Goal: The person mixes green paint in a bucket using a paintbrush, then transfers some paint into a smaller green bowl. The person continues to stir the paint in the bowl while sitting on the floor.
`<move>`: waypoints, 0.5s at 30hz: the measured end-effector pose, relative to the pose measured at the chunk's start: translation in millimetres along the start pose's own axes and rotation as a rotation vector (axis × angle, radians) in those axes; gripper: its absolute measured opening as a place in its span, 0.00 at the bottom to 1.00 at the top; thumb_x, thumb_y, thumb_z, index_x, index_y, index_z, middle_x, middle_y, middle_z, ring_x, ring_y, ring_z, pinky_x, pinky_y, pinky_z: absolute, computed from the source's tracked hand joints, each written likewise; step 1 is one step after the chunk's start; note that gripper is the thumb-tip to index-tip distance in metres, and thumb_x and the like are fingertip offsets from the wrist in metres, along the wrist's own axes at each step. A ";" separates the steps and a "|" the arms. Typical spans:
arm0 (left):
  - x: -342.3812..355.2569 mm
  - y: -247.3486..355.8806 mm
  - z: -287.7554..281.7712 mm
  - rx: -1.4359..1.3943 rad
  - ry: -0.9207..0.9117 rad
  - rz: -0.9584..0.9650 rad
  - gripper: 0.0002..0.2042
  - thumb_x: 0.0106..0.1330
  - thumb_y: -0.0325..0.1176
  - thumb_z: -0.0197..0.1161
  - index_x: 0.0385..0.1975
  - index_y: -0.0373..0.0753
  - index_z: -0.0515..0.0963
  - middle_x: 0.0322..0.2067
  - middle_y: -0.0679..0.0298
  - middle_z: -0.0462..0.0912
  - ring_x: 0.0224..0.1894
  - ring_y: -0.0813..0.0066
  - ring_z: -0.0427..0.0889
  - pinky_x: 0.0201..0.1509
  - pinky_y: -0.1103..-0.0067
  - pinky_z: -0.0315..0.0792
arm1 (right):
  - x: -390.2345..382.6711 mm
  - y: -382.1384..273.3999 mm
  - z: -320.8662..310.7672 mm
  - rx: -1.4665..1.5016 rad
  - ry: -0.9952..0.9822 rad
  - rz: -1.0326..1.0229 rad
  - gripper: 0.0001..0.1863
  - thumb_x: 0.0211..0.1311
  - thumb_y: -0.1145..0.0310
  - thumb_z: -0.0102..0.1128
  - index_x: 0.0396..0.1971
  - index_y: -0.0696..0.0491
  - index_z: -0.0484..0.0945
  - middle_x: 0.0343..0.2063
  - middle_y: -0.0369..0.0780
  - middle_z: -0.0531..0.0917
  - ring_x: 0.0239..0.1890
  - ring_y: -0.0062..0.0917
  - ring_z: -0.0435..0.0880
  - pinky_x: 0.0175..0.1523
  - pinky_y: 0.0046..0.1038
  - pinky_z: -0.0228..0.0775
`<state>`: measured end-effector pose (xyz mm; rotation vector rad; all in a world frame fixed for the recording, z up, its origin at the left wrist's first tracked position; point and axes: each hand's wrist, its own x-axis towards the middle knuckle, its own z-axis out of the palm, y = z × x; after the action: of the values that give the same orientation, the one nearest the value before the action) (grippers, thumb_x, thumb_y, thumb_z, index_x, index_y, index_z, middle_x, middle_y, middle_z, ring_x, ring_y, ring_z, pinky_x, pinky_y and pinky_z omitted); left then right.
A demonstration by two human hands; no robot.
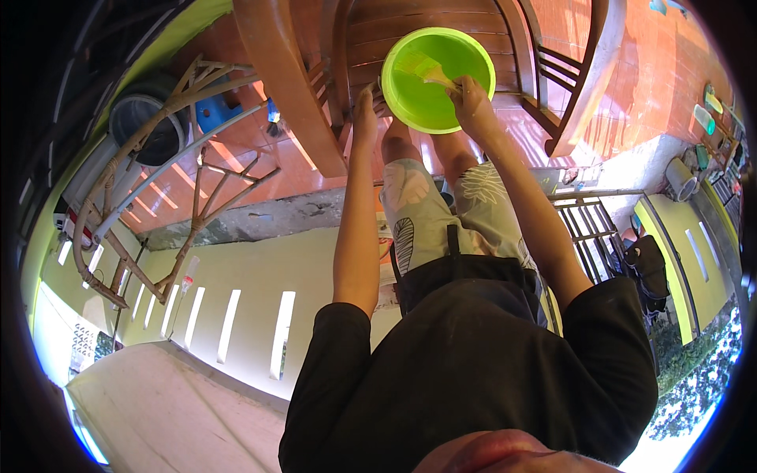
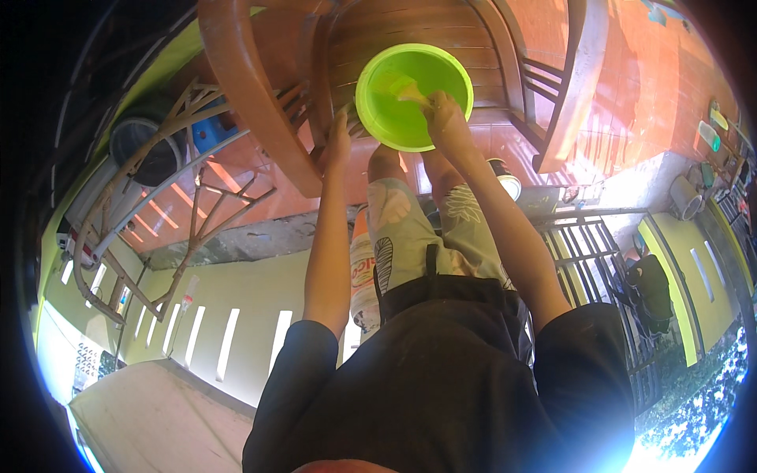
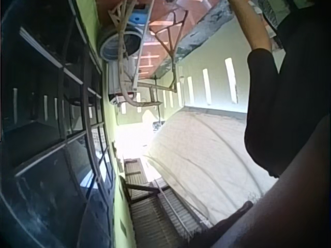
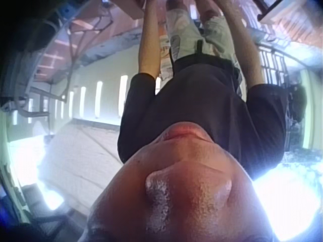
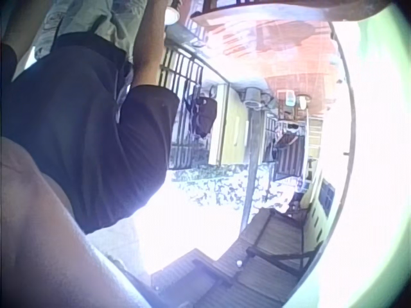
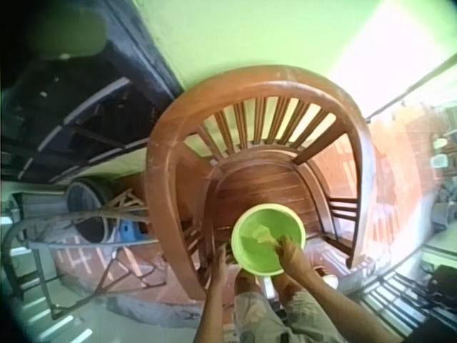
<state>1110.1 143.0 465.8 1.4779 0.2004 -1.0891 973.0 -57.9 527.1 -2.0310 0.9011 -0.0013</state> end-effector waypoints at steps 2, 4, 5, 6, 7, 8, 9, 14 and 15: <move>-2.2 1.4 0.2 0.043 0.021 0.005 0.26 0.77 0.50 0.41 0.64 0.37 0.68 0.52 0.60 0.79 0.49 0.74 0.79 0.51 0.77 0.72 | -1.4 3.7 5.6 -0.033 0.009 0.028 0.11 0.62 0.71 0.59 0.40 0.62 0.75 0.37 0.57 0.81 0.41 0.53 0.81 0.45 0.46 0.73; -3.1 3.0 -0.5 0.067 0.011 0.021 0.26 0.77 0.51 0.42 0.64 0.38 0.68 0.53 0.61 0.79 0.51 0.74 0.78 0.54 0.75 0.70 | -0.1 8.5 11.8 -0.087 0.043 0.030 0.11 0.62 0.71 0.59 0.40 0.62 0.76 0.35 0.57 0.82 0.39 0.53 0.81 0.45 0.47 0.73; -2.5 3.8 -2.3 0.078 -0.020 0.000 0.27 0.77 0.51 0.41 0.66 0.38 0.65 0.56 0.60 0.76 0.55 0.71 0.76 0.58 0.73 0.69 | 1.5 11.2 15.4 -0.101 -0.013 0.118 0.11 0.62 0.70 0.60 0.40 0.61 0.76 0.34 0.57 0.82 0.39 0.54 0.82 0.44 0.47 0.74; -1.7 4.7 -5.7 0.089 -0.051 -0.022 0.28 0.78 0.51 0.41 0.68 0.38 0.63 0.60 0.58 0.72 0.58 0.68 0.75 0.61 0.70 0.68 | 3.6 13.3 19.9 -0.111 -0.058 0.187 0.11 0.61 0.70 0.60 0.40 0.61 0.76 0.33 0.56 0.83 0.38 0.54 0.82 0.43 0.47 0.74; -1.6 4.8 -8.7 0.108 -0.065 -0.065 0.29 0.78 0.51 0.40 0.69 0.37 0.61 0.64 0.56 0.69 0.61 0.65 0.73 0.64 0.67 0.67 | 5.9 15.2 24.5 -0.121 -0.104 0.256 0.11 0.61 0.70 0.61 0.39 0.61 0.76 0.31 0.56 0.83 0.37 0.54 0.82 0.43 0.47 0.75; -1.9 4.0 -10.8 0.114 -0.068 -0.025 0.29 0.78 0.51 0.40 0.69 0.37 0.61 0.64 0.56 0.69 0.61 0.65 0.73 0.64 0.67 0.68 | 9.1 16.2 29.3 -0.144 -0.102 0.246 0.12 0.60 0.69 0.62 0.39 0.61 0.77 0.30 0.56 0.83 0.36 0.54 0.83 0.42 0.47 0.75; -2.0 2.2 -11.6 0.129 -0.056 -0.004 0.29 0.78 0.52 0.40 0.69 0.37 0.61 0.64 0.56 0.68 0.61 0.65 0.73 0.64 0.67 0.68 | 13.1 16.9 33.6 -0.168 -0.100 0.236 0.12 0.60 0.68 0.62 0.39 0.61 0.77 0.29 0.56 0.83 0.35 0.54 0.83 0.40 0.48 0.75; -4.0 -4.8 -12.8 0.181 -0.051 0.011 0.30 0.77 0.53 0.40 0.69 0.37 0.60 0.65 0.56 0.66 0.62 0.64 0.73 0.64 0.67 0.67 | 34.0 2.0 50.0 -0.343 -0.166 0.226 0.15 0.62 0.58 0.60 0.29 0.57 0.82 0.28 0.54 0.84 0.32 0.52 0.84 0.38 0.48 0.75; -3.4 -3.5 -13.2 0.189 -0.061 0.022 0.30 0.77 0.53 0.40 0.70 0.38 0.60 0.65 0.56 0.66 0.62 0.64 0.72 0.64 0.67 0.67 | 38.8 -2.6 52.5 -0.374 -0.169 0.255 0.17 0.63 0.57 0.60 0.27 0.57 0.83 0.27 0.54 0.84 0.32 0.51 0.84 0.38 0.49 0.75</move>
<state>1112.5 156.7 463.6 1.6082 0.0391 -1.1583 1020.1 -41.9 484.7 -2.1973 1.1072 0.5056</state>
